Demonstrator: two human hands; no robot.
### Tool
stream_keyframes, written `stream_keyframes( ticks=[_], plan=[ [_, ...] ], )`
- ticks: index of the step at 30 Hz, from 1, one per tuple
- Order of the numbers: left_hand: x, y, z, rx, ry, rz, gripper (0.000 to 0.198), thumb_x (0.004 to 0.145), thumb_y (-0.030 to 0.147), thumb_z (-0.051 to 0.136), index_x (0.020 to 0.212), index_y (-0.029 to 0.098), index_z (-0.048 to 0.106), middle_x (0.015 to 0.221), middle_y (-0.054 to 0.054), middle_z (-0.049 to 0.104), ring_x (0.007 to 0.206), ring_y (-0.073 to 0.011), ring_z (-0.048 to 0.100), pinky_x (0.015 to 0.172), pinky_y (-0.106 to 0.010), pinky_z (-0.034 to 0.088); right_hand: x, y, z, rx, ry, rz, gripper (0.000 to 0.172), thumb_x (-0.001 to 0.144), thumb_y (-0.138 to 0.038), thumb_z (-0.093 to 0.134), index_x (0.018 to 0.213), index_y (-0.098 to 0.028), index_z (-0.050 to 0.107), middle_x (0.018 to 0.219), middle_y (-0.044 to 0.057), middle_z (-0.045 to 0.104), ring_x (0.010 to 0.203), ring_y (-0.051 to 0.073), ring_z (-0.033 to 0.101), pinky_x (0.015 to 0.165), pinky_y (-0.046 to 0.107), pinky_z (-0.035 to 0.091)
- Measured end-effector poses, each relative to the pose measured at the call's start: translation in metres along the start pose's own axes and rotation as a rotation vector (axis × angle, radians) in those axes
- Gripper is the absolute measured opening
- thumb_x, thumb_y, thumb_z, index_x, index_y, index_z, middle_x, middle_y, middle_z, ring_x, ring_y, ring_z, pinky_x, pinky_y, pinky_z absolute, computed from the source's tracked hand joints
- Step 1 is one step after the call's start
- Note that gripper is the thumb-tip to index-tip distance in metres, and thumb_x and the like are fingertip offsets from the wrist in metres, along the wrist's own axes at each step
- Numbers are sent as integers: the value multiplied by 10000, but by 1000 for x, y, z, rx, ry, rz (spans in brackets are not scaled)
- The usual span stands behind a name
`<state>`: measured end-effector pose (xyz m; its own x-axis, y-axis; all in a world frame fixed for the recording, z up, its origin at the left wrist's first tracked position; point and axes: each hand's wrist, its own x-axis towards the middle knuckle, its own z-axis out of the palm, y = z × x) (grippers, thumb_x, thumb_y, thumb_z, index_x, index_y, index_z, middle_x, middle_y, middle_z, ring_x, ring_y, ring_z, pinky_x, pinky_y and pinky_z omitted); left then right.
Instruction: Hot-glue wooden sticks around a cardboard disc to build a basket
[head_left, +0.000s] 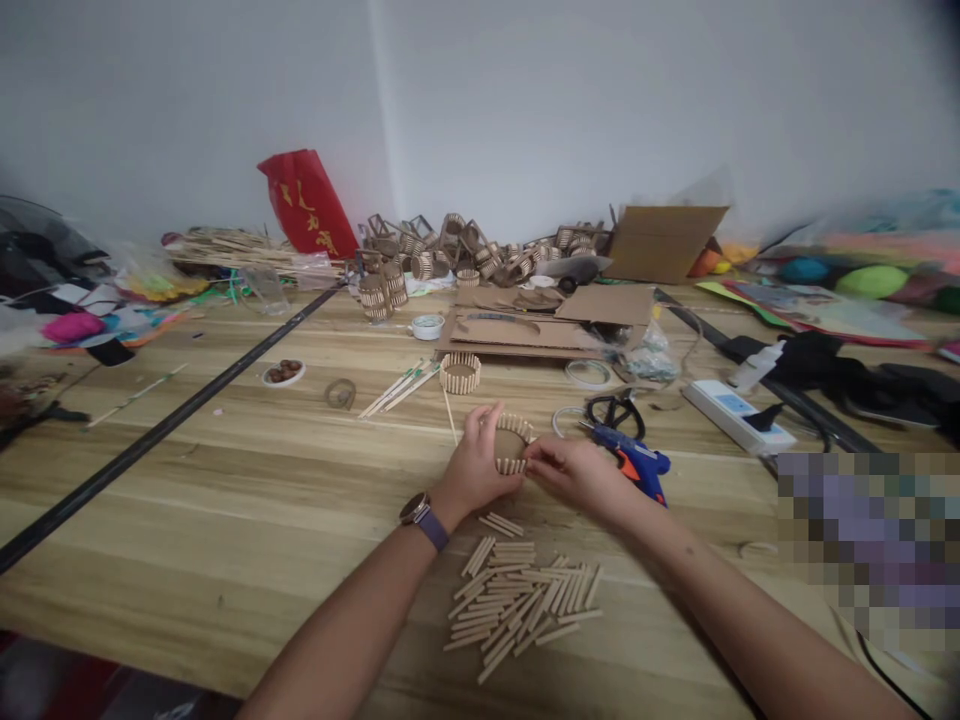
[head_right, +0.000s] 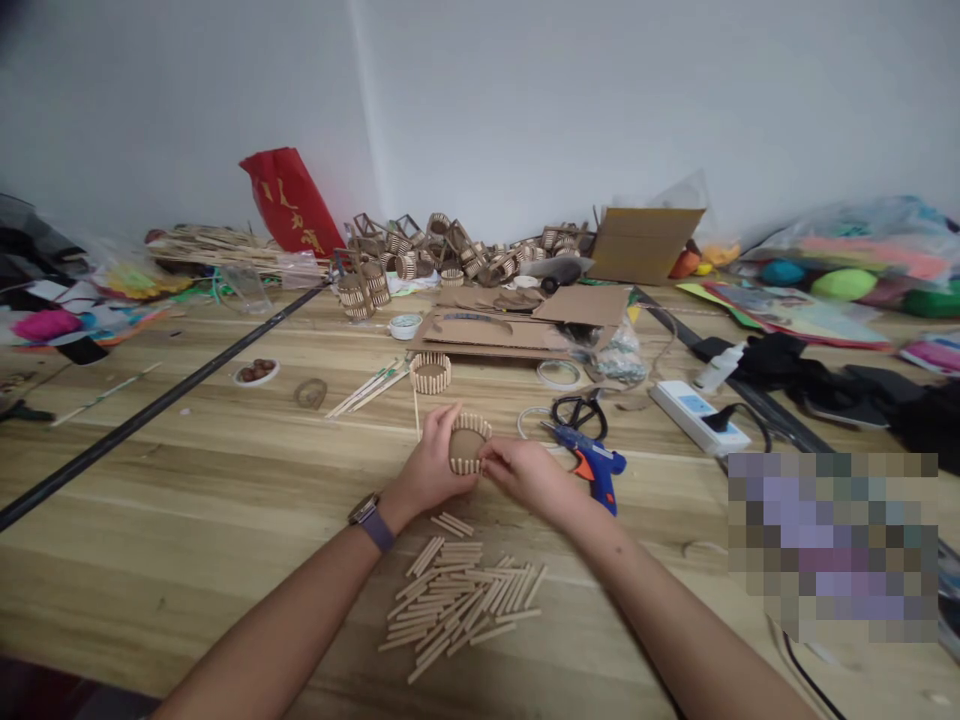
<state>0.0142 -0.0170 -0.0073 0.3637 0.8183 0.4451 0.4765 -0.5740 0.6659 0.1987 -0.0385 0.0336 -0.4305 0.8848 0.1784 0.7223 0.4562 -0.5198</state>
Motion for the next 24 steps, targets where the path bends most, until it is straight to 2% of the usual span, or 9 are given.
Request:
stream_keyframes(
  ticks=[13,20,24],
  plan=[
    [0,-2,1,-24,-19,-1,1016,603,178,733,1445,203,164,1394,-158,245,1340,-336,304,1120,-516,293,-2,0,5,-31,-16,-30,133,869,-177,452,840,-184,582,773,37,664,686,156,596,633,247,423],
    [-1,-2,0,-5,-34,6,1031,581,165,741,1444,168,177,1397,-172,246,1340,-335,306,1122,-498,302,-3,-1,6,-111,-75,8,154,898,-195,405,918,-179,557,785,59,675,681,167,608,628,255,417],
    [-1,-1,0,-2,-26,2,1041,581,167,744,1448,202,168,1385,-156,261,1327,-330,327,1110,-505,320,-4,-2,7,-159,-104,27,168,904,-192,392,962,-168,548,777,70,679,679,176,620,618,259,413]
  ],
)
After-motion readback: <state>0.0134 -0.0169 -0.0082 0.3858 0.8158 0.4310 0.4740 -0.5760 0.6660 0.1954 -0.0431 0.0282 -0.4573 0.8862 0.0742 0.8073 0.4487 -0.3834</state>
